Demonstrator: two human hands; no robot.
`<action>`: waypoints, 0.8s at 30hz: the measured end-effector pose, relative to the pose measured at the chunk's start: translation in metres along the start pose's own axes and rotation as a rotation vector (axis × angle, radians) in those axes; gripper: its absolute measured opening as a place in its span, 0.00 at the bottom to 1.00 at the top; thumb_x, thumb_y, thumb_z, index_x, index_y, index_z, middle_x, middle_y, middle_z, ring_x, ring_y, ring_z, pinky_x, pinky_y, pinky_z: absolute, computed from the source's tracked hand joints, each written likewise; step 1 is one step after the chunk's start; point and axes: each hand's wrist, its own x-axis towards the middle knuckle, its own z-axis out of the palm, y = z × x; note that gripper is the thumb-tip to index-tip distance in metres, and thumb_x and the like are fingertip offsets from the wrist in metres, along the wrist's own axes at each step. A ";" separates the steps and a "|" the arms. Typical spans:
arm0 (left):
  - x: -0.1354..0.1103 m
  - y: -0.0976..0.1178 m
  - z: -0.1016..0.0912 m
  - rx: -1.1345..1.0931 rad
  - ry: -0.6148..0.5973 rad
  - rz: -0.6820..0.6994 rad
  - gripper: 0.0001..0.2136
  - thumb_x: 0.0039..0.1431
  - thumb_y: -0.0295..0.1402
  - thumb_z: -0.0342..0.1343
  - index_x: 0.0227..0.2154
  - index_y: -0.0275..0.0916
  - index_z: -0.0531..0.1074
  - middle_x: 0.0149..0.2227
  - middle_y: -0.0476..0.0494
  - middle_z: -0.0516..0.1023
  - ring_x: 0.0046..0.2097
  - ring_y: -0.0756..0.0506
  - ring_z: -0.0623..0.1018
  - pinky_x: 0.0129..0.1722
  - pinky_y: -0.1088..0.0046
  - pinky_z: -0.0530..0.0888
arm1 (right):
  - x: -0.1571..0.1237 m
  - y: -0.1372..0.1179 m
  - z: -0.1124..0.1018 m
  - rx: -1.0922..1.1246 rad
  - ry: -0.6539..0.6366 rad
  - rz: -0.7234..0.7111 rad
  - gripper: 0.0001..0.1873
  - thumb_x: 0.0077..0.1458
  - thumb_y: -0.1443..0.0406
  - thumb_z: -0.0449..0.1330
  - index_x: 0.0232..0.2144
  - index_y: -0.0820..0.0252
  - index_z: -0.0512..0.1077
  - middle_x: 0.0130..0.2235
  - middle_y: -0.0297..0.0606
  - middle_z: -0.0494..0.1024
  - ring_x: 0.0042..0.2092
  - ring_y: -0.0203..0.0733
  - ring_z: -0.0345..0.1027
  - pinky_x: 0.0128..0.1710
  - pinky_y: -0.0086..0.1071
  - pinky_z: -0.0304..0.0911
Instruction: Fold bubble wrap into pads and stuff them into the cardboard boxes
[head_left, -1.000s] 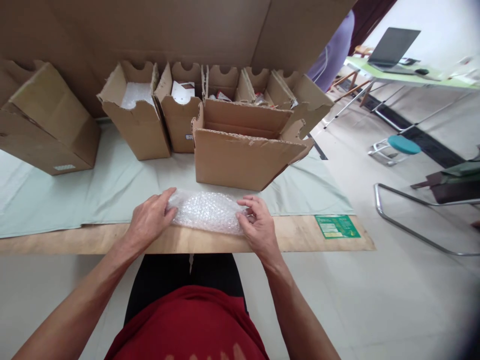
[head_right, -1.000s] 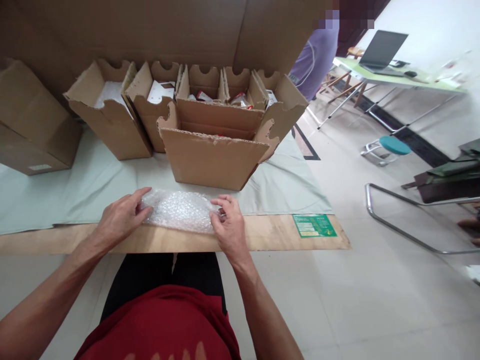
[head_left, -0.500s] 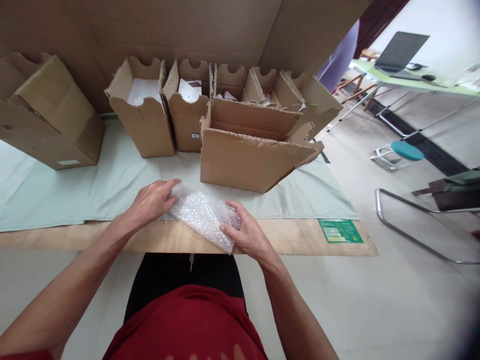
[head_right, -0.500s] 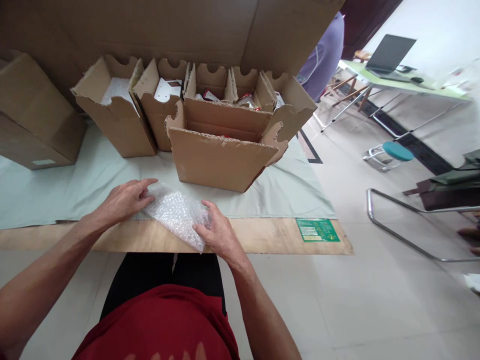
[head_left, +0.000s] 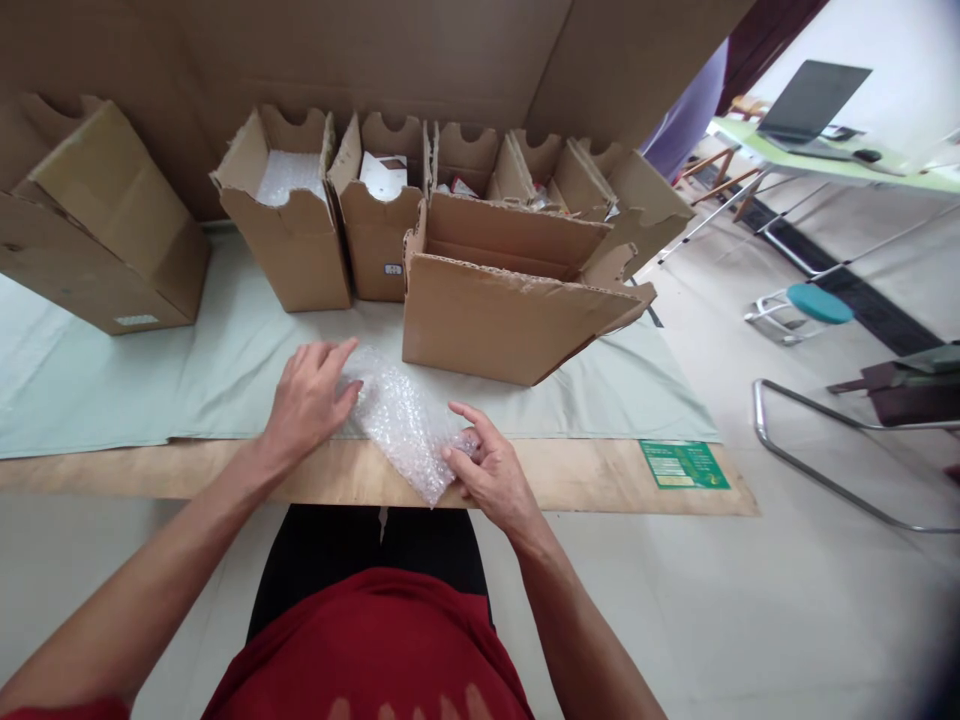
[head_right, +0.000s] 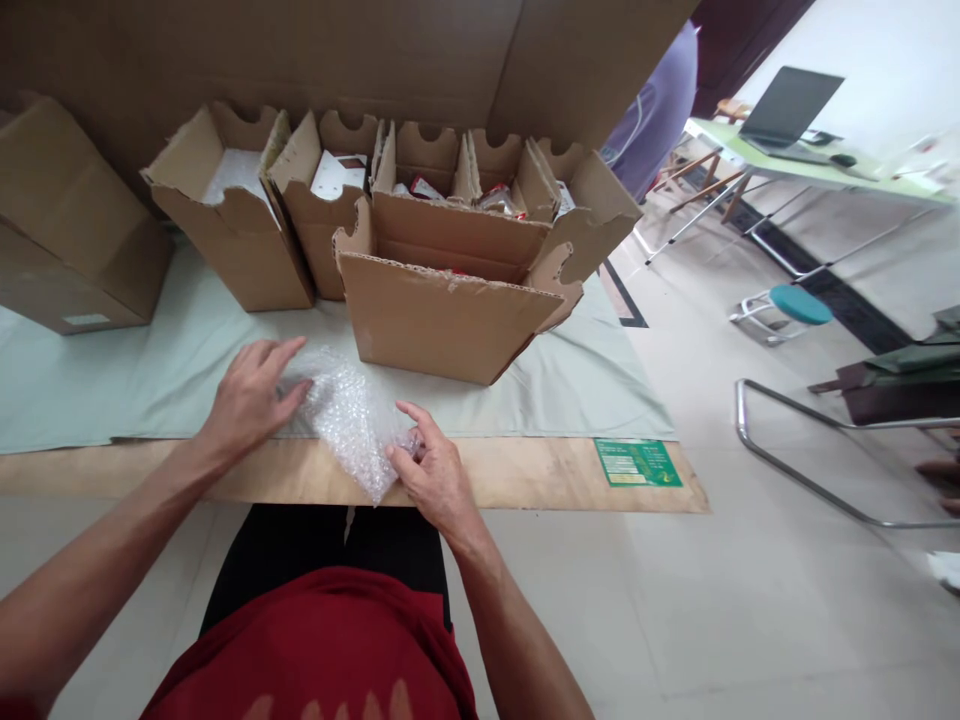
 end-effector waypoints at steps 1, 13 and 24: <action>-0.013 0.007 0.001 -0.048 0.052 0.038 0.20 0.66 0.33 0.53 0.60 0.41 0.69 0.50 0.36 0.76 0.53 0.35 0.75 0.55 0.54 0.74 | 0.000 -0.001 0.000 0.030 -0.001 0.028 0.32 0.57 0.60 0.60 0.63 0.52 0.66 0.31 0.25 0.65 0.20 0.28 0.57 0.18 0.25 0.55; -0.076 0.075 0.028 -0.306 0.067 0.282 0.13 0.62 0.27 0.58 0.49 0.37 0.74 0.48 0.35 0.82 0.54 0.35 0.79 0.57 0.51 0.75 | -0.011 -0.015 0.014 0.484 0.012 0.051 0.32 0.53 0.55 0.70 0.57 0.53 0.68 0.33 0.28 0.70 0.28 0.36 0.75 0.21 0.24 0.67; -0.085 0.061 0.003 -0.649 0.139 -0.005 0.06 0.64 0.28 0.56 0.37 0.40 0.79 0.39 0.41 0.85 0.45 0.42 0.83 0.48 0.61 0.80 | -0.002 -0.005 -0.017 0.038 -0.117 -0.149 0.40 0.52 0.64 0.66 0.65 0.47 0.61 0.63 0.46 0.68 0.40 0.35 0.73 0.31 0.28 0.69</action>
